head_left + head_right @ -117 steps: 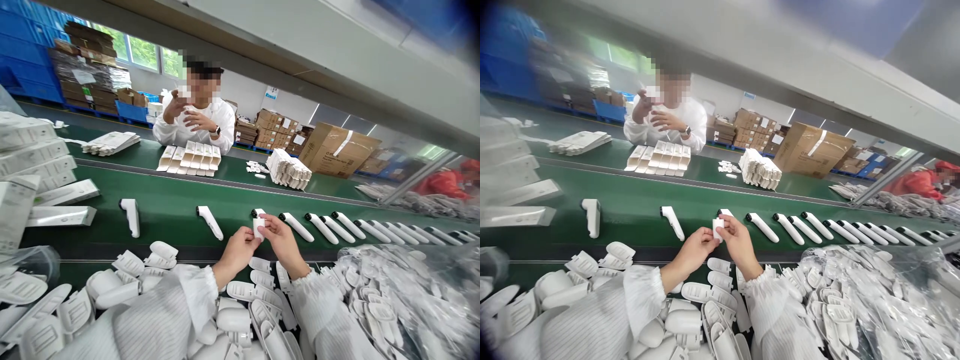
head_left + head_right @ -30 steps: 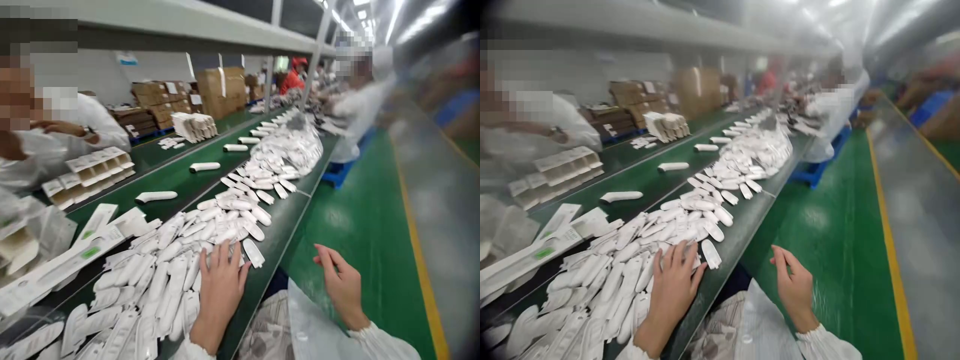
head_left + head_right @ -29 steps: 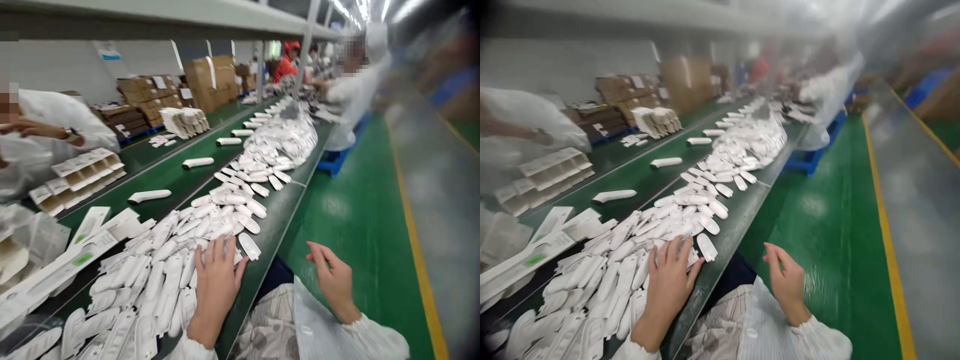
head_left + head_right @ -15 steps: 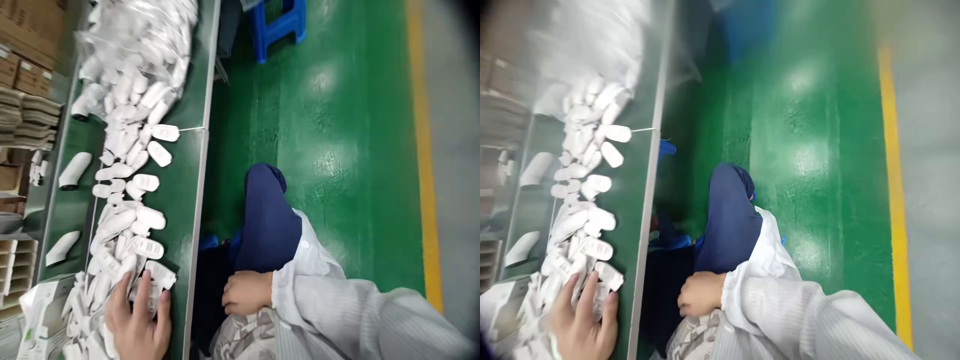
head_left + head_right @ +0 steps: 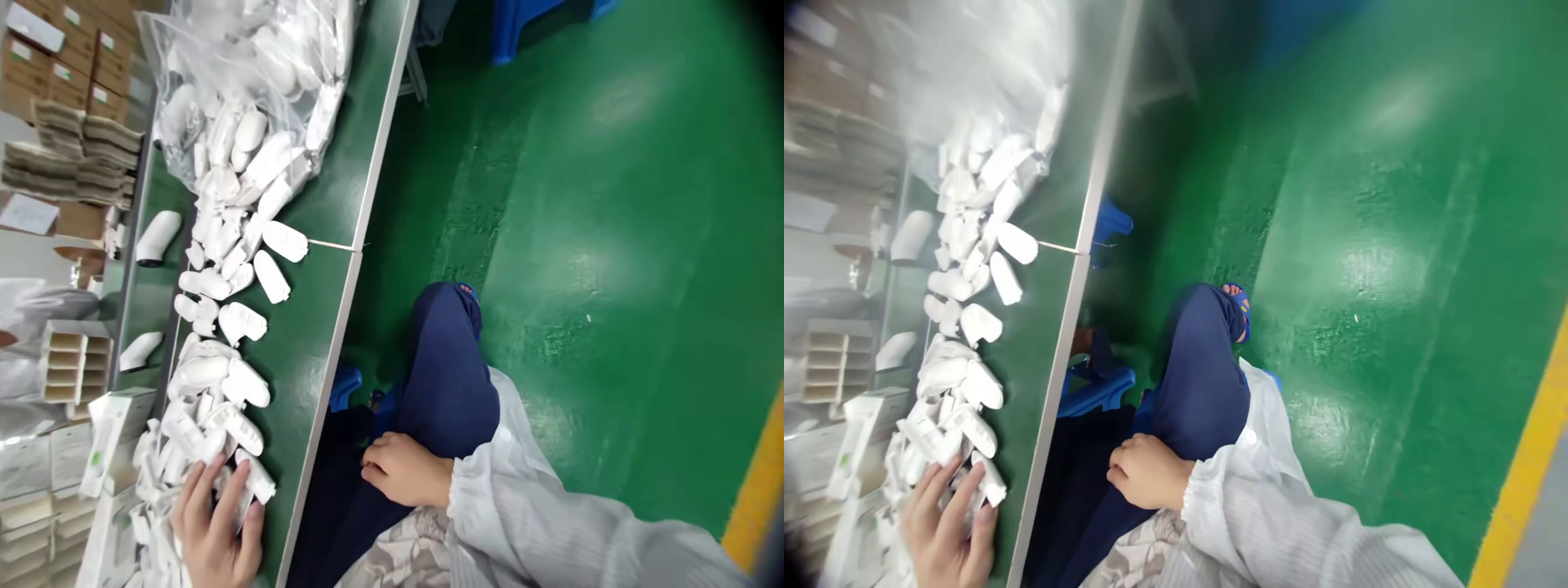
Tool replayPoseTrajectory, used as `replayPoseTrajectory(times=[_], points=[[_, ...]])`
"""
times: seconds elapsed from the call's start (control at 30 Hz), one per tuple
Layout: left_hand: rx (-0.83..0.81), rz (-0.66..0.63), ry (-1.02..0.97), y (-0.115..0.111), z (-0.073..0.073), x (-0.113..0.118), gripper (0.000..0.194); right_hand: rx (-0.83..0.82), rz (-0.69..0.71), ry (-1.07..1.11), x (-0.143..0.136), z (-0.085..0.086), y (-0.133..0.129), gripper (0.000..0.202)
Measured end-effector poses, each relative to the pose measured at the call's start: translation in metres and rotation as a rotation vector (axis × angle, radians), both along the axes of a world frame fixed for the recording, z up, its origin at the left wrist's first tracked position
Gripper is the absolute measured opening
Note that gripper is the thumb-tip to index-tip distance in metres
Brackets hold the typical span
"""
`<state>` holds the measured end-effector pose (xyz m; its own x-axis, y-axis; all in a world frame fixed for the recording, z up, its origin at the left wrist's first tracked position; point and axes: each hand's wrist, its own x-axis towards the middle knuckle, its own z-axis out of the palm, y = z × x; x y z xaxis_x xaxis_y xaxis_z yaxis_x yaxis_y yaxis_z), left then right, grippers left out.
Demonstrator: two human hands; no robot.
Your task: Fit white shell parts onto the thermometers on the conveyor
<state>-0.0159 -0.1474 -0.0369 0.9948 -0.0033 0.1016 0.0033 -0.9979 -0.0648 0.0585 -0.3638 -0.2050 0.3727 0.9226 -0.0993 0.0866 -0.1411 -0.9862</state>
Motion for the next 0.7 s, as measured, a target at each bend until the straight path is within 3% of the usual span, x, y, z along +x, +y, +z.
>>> replayPoseTrajectory(times=[0.2, 0.33, 0.43, 0.53, 0.6, 0.7], points=[[0.036, 0.002, -0.013, -0.005, 0.001, -0.002, 0.06, 0.039, 0.094, 0.015, -0.009, 0.001, 0.015, 0.027], [0.051, 0.017, -0.031, -0.01, -0.001, -0.005, 0.055, 0.005, 0.159, -0.146, -0.01, 0.01, 0.01, 0.028], [0.044, 0.032, -0.055, -0.014, -0.005, -0.011, 0.049, 0.062, 0.285, -0.36, -0.004, 0.036, -0.006, 0.024], [0.038, 0.057, -0.092, -0.017, -0.01, -0.018, 0.047, 0.378, 0.37, -0.512, 0.011, 0.075, -0.017, 0.019], [0.034, 0.062, -0.135, -0.018, -0.012, -0.021, 0.046, 0.513, 0.288, -0.653, 0.026, 0.104, -0.012, 0.024], [0.036, 0.038, -0.18, -0.018, -0.01, -0.025, 0.044, 0.387, 0.076, -0.959, 0.047, 0.134, 0.016, 0.04]])
